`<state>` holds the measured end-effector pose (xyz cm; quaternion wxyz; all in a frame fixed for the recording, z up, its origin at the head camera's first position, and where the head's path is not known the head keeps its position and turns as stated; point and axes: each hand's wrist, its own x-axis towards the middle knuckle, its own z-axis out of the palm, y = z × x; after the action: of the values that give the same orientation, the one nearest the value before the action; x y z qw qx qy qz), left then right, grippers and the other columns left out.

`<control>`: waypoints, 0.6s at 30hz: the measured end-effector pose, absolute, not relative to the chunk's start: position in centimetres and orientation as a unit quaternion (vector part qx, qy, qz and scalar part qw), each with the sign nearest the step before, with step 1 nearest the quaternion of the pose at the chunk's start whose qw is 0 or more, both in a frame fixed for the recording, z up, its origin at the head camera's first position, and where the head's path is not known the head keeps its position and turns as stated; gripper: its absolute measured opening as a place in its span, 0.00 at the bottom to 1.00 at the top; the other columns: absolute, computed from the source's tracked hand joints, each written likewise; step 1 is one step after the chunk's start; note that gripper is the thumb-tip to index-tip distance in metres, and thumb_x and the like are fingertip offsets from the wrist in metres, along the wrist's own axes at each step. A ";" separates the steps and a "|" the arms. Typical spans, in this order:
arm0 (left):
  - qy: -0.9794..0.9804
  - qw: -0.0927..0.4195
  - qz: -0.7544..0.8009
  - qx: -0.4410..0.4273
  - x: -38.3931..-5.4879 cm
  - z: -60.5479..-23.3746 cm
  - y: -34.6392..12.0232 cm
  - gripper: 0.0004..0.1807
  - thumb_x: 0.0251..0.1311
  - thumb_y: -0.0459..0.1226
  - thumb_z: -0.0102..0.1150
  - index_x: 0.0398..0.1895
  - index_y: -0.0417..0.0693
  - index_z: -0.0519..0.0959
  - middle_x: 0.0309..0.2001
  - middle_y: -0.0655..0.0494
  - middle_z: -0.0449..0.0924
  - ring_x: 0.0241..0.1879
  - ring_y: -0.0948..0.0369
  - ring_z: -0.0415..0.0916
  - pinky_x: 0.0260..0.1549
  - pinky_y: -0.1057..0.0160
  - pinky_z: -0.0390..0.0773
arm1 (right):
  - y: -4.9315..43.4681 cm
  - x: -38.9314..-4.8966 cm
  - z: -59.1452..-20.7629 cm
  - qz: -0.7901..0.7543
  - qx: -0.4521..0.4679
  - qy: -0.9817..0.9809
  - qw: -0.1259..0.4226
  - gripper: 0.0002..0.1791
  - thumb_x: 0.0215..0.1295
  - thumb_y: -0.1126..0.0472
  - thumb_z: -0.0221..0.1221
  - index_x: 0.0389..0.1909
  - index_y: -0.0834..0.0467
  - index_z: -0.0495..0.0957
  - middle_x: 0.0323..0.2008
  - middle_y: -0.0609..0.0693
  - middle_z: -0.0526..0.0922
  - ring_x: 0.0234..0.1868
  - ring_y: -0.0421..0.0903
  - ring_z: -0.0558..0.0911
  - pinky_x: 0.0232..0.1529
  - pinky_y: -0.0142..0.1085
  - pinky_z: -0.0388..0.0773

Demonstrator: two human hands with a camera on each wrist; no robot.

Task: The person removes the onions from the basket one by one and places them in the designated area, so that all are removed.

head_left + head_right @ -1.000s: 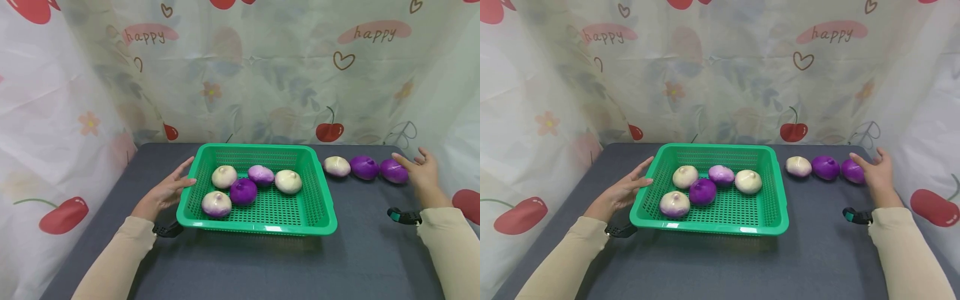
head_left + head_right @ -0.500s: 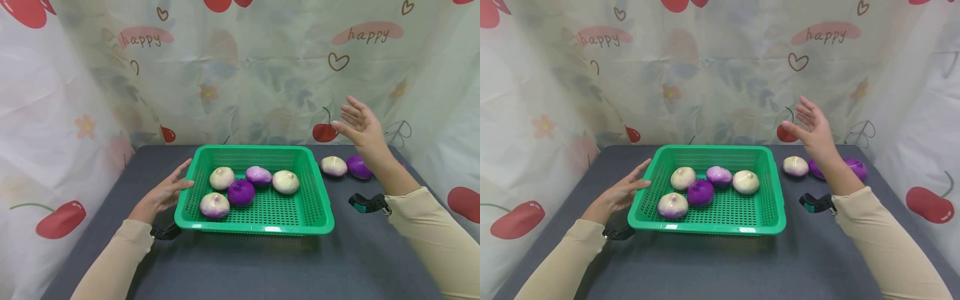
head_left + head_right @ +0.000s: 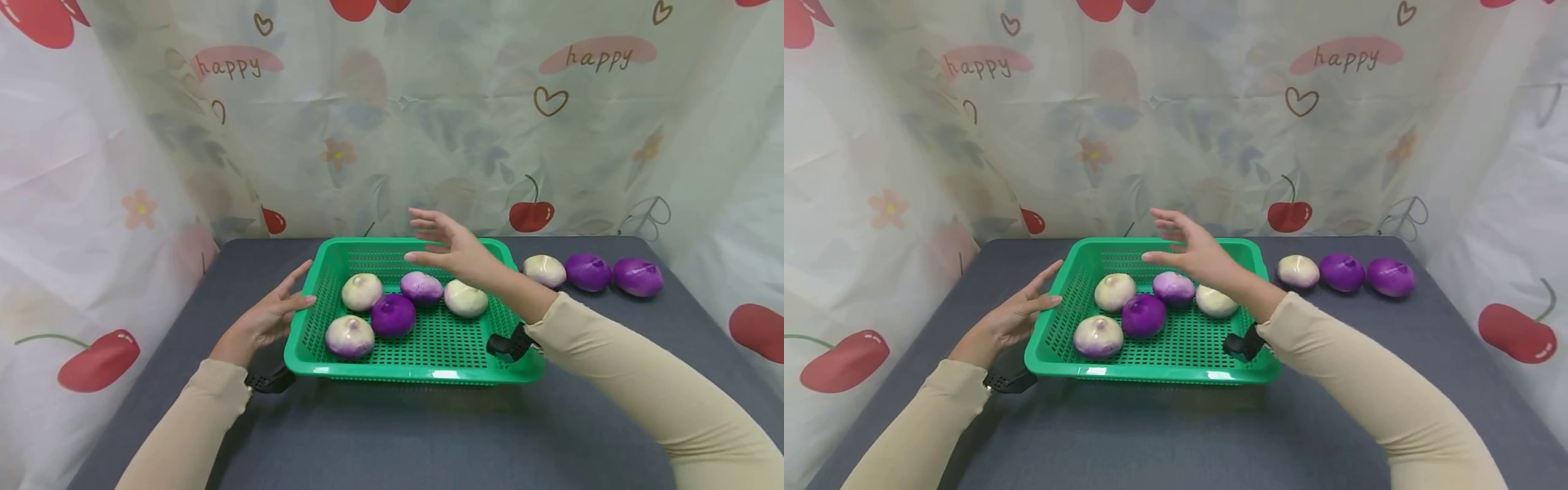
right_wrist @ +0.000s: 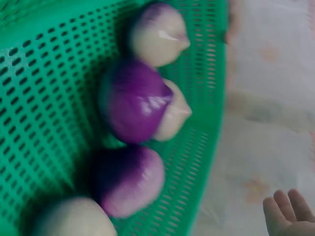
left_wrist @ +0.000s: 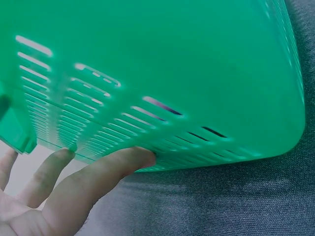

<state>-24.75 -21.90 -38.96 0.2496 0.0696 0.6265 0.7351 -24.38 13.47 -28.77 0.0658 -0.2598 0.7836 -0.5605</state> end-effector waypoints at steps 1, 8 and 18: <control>0.626 0.249 0.735 0.070 -24.7 -38.9 -21.9 0.44 0.70 0.30 0.49 0.76 0.75 0.39 0.75 0.40 0.47 0.52 0.53 0.79 0.45 0.49 0.81 | 13.0 -24.6 -29.3 -0.556 -0.259 0.786 0.078 0.38 0.64 0.60 0.63 0.73 0.50 0.58 0.69 0.54 0.64 0.69 0.54 0.66 0.69 0.49 0.63; 0.627 0.251 0.735 0.069 -24.8 -38.9 -22.0 0.44 0.70 0.30 0.49 0.76 0.76 0.39 0.75 0.40 0.47 0.52 0.53 0.79 0.45 0.49 0.81 | 10.9 -26.0 -32.6 -0.517 -0.269 0.797 0.161 0.38 0.64 0.57 0.64 0.73 0.49 0.58 0.69 0.55 0.65 0.70 0.57 0.65 0.67 0.49 0.65; 0.621 0.251 0.739 0.072 -24.8 -39.0 -22.0 0.44 0.70 0.30 0.49 0.76 0.76 0.40 0.75 0.40 0.47 0.52 0.54 0.80 0.44 0.49 0.82 | 10.0 -27.3 -34.7 -0.469 -0.283 0.801 0.243 0.39 0.63 0.57 0.65 0.73 0.50 0.59 0.71 0.60 0.60 0.72 0.60 0.59 0.70 0.51 0.60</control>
<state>-24.84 -22.02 -38.96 0.2513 0.0722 0.6213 0.7387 -27.25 10.04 -34.68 0.2429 -0.2835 0.8007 -0.4686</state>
